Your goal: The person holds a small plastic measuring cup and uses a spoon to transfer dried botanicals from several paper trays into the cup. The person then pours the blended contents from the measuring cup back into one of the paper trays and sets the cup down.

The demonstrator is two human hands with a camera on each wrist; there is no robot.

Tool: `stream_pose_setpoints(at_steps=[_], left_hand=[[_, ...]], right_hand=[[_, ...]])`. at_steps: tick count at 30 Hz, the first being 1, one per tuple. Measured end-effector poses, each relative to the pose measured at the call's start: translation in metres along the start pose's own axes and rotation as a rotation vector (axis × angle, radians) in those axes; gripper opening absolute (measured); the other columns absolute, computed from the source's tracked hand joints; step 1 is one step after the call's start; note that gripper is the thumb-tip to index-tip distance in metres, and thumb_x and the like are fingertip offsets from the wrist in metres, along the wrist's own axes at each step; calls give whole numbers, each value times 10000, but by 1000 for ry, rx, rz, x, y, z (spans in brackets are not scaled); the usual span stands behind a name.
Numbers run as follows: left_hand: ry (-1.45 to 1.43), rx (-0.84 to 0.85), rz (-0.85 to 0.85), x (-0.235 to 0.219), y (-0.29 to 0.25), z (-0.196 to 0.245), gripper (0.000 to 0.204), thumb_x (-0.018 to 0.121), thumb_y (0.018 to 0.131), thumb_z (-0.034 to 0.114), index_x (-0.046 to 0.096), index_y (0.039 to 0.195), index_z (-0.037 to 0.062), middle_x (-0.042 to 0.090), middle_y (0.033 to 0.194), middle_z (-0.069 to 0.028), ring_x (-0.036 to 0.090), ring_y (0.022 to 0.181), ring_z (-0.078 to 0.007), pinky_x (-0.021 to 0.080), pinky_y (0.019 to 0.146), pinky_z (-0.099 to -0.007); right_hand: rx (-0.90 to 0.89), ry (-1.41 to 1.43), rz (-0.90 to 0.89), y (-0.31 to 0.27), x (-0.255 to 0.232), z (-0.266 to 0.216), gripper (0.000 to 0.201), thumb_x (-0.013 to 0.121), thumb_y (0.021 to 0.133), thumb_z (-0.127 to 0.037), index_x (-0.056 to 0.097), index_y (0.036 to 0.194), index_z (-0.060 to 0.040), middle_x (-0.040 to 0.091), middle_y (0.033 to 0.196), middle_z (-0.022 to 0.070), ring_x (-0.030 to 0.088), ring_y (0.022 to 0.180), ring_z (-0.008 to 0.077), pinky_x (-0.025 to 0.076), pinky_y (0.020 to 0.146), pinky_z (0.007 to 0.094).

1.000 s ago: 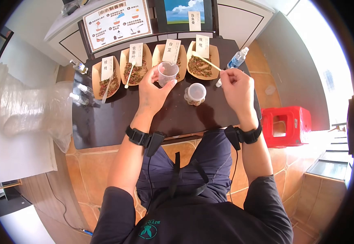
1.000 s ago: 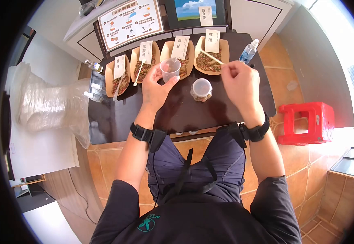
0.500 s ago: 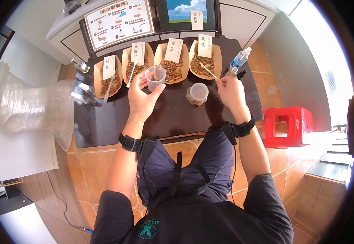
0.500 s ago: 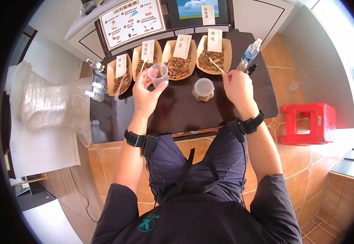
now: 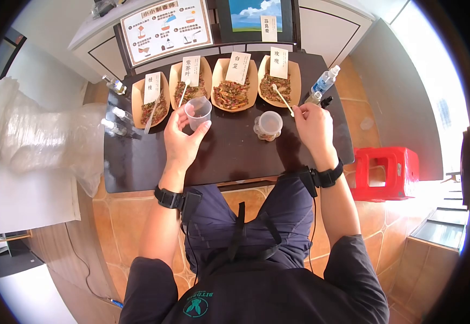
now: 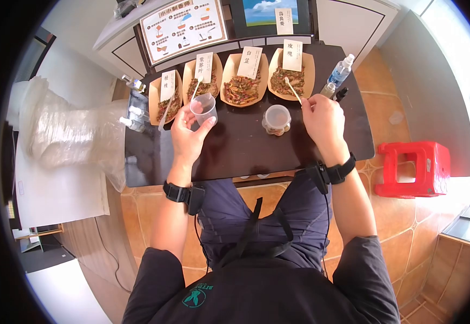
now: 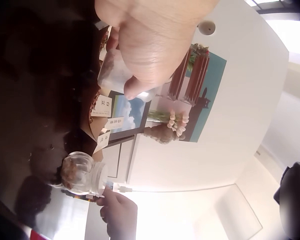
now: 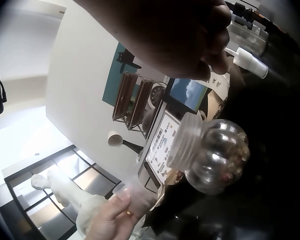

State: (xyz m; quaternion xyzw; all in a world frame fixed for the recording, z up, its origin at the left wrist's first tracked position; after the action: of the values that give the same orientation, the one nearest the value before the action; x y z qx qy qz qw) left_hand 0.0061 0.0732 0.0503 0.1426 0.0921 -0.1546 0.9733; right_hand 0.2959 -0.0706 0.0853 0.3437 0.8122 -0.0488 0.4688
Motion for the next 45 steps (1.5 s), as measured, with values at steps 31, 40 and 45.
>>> stream_pose_setpoints(at_steps=[31, 40, 45], left_hand=[[302, -140, -250, -34, 82, -2, 593, 781, 824, 194, 526, 1305, -40, 653, 1156, -140, 620, 1054, -179, 493, 912, -308], [478, -122, -362, -24, 106, -10, 563, 752, 798, 265, 606, 1246, -43, 680, 1145, -187, 661, 1049, -241, 509, 908, -335], [595, -140, -392, -16, 109, -7, 486, 744, 822, 206, 625, 1234, -23, 685, 1122, -139, 656, 1009, -190, 504, 889, -295]], right_hand=[[219, 1216, -188, -45, 66, 58, 268, 586, 996, -217, 583, 810, -25, 508, 585, -20, 419, 482, 42, 313, 443, 186], [213, 1222, -197, -46, 66, 60, 255, 592, 993, -209, 586, 819, -22, 518, 600, -19, 426, 491, 41, 323, 448, 185], [221, 1229, -187, -46, 65, 58, 253, 594, 992, -208, 589, 819, -22, 517, 602, -21, 427, 495, 41, 325, 450, 186]])
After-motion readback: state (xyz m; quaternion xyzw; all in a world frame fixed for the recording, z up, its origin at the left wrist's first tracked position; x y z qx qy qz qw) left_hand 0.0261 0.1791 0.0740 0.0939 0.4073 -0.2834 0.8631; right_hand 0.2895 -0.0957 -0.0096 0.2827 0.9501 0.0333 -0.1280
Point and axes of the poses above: each hand's wrist, its own y-axis towards the middle knuckle, its own x-axis out of the palm, z = x × y, the point moved 6 cm from there along y, towards the middle knuckle
